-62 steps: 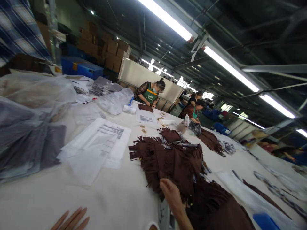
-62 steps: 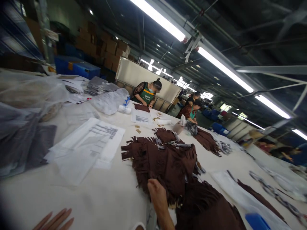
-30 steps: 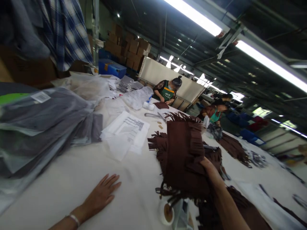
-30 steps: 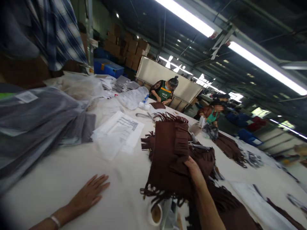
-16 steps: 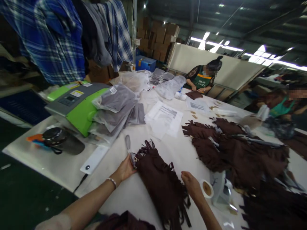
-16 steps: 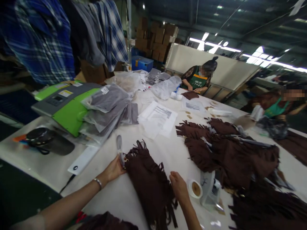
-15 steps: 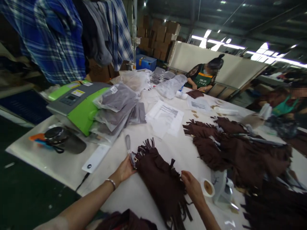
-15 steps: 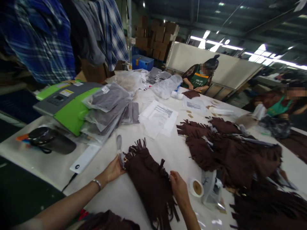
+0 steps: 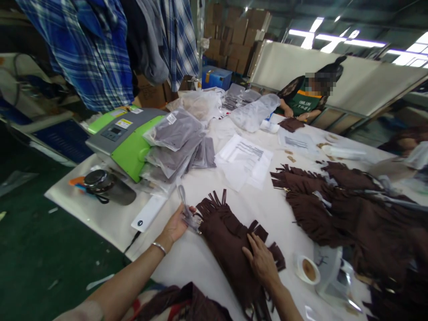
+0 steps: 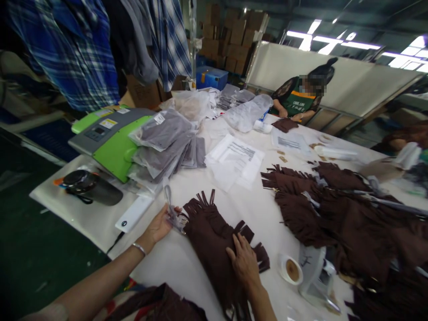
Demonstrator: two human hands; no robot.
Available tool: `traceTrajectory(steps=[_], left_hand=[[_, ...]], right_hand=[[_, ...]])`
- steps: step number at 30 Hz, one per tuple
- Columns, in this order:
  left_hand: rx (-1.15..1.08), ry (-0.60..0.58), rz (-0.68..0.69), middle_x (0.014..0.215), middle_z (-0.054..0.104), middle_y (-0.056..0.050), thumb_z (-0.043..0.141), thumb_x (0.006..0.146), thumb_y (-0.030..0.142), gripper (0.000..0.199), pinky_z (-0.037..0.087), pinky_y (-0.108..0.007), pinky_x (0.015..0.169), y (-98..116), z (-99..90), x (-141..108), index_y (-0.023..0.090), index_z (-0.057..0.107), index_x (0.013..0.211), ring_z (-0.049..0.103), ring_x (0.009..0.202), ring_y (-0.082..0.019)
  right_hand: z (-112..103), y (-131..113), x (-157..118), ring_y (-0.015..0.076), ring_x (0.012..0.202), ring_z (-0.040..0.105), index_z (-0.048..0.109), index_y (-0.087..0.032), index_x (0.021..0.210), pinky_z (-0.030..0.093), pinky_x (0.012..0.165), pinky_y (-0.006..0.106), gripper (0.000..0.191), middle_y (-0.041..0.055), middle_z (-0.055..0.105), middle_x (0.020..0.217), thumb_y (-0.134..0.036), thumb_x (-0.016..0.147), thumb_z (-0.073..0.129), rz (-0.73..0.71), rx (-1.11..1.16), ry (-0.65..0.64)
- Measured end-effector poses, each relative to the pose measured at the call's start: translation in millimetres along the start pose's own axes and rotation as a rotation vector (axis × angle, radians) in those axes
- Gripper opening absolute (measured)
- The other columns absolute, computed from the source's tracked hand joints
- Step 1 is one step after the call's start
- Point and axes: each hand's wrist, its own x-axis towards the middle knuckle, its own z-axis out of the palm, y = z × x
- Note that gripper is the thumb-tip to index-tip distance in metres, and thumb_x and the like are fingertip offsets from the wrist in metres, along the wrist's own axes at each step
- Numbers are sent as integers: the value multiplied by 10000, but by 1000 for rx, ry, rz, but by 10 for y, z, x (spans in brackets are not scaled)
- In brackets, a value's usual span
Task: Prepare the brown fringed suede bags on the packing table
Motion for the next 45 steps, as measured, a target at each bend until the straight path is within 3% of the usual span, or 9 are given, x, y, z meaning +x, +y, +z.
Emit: traceTrajectory(steps=[4,10,14,18,24,29,33,37,45], left_hand=[[21,109,72,854,713,-74,568,949,193,101,579,-295,761,174,-184,0,144,589,863,711,812,-180],[194,-7,62,826,722,-82,600,929,226,143,551,-359,862,209,-383,-339,113,650,859,695,930,-257],[371,-121,23,980,723,-120,761,806,234,154,516,-358,933,161,-488,-583,104,703,863,653,1026,-294],[479,-131,40,1009,720,-109,780,794,313,212,561,-306,781,97,-471,-691,136,727,897,656,991,-278],[555,-238,49,715,713,-144,676,874,435,385,550,-287,636,-3,203,-457,58,728,817,665,623,-209],[621,-452,-34,714,704,-158,769,803,344,315,544,-321,598,4,1081,-53,41,710,864,693,621,-257],[572,-490,50,873,711,-115,750,822,240,305,530,-279,677,138,1407,125,99,670,1081,699,752,-218],[571,-436,103,820,700,-74,716,837,204,186,506,-233,685,199,1241,187,105,691,992,675,751,-179],[726,-444,-52,831,718,-95,761,776,228,202,498,-236,680,-174,658,86,114,720,938,675,788,-207]], right_hand=[[-208,-147,317,375,1271,495,667,-204,1213,312,1080,554,435,153,612,1329,-360,815,587,38,81,-12],[-282,-324,654,319,1125,615,344,-60,1473,455,970,453,735,217,621,1276,-517,900,391,237,291,66],[-264,-407,382,285,1214,563,340,-106,1463,444,1018,401,757,185,553,1371,-628,915,297,311,395,160],[72,-593,-185,334,1359,409,473,-179,1393,259,1162,497,690,157,475,1463,-570,835,578,2,394,177],[444,-837,-278,426,1438,247,416,-198,1456,112,1156,635,867,169,354,1549,-363,674,754,-84,50,83],[5,-820,103,376,1235,528,542,-110,1328,374,1069,527,663,192,604,1313,-297,697,615,30,221,50],[-446,-696,115,304,924,673,614,-163,1196,531,846,430,565,96,732,1025,-337,662,672,182,692,-80],[-719,-561,-164,264,707,690,653,-148,1050,551,656,376,503,75,747,827,-430,649,768,385,1121,-154],[-759,-592,-838,326,842,724,664,-141,1045,544,842,498,539,119,762,884,-325,569,838,445,1609,-140]])
